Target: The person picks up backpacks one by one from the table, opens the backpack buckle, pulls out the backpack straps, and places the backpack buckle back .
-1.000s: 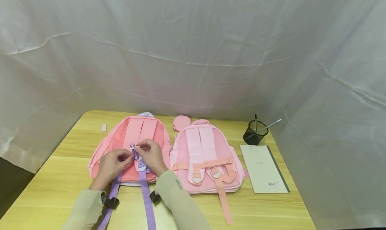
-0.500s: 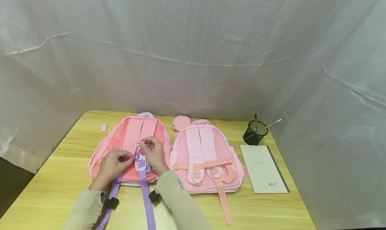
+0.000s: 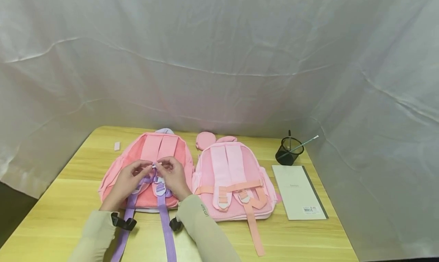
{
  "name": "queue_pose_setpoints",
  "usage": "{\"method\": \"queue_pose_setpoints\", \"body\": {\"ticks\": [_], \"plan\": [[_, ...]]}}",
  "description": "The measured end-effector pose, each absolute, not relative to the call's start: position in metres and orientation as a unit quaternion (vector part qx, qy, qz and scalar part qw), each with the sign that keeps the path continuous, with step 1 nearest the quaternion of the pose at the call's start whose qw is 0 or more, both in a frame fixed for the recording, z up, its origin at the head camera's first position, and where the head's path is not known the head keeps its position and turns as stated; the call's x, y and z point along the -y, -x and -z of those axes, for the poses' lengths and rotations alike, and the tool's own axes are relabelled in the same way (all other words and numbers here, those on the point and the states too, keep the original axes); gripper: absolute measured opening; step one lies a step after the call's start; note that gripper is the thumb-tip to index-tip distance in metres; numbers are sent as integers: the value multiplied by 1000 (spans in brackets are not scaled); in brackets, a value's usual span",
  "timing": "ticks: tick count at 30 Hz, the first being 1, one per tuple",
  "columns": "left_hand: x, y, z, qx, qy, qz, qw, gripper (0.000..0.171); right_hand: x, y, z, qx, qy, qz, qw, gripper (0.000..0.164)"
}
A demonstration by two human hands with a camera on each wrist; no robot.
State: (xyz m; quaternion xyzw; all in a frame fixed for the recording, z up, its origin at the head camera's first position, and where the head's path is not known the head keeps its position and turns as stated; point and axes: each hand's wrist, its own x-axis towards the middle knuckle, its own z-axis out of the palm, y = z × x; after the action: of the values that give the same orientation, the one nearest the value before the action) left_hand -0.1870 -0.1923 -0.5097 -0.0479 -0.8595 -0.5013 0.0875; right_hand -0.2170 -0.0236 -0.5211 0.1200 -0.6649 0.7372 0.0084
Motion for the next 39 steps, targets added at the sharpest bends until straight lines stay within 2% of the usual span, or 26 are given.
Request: {"method": "queue_pose_setpoints", "body": {"ticks": [5,10,14,22,29,39], "plan": [[191,191,512,840,28,537,77,26,22,219,525,659,-136,-740,-6,25],[197,190,518,784,-17,619,35,35,20,221,532,691,-161,-704,-34,38],[199,189,517,755,-30,655,16,40,19,220,531,719,-176,-671,-38,35],[200,191,519,746,-40,665,6,39,20,221,532,725,-171,-666,-18,24],[200,191,523,741,-5,671,1,35,22,221,534,723,-172,-669,7,16],[199,192,525,743,15,668,-14,31,21,223,534,704,-164,-691,-17,24]]}}
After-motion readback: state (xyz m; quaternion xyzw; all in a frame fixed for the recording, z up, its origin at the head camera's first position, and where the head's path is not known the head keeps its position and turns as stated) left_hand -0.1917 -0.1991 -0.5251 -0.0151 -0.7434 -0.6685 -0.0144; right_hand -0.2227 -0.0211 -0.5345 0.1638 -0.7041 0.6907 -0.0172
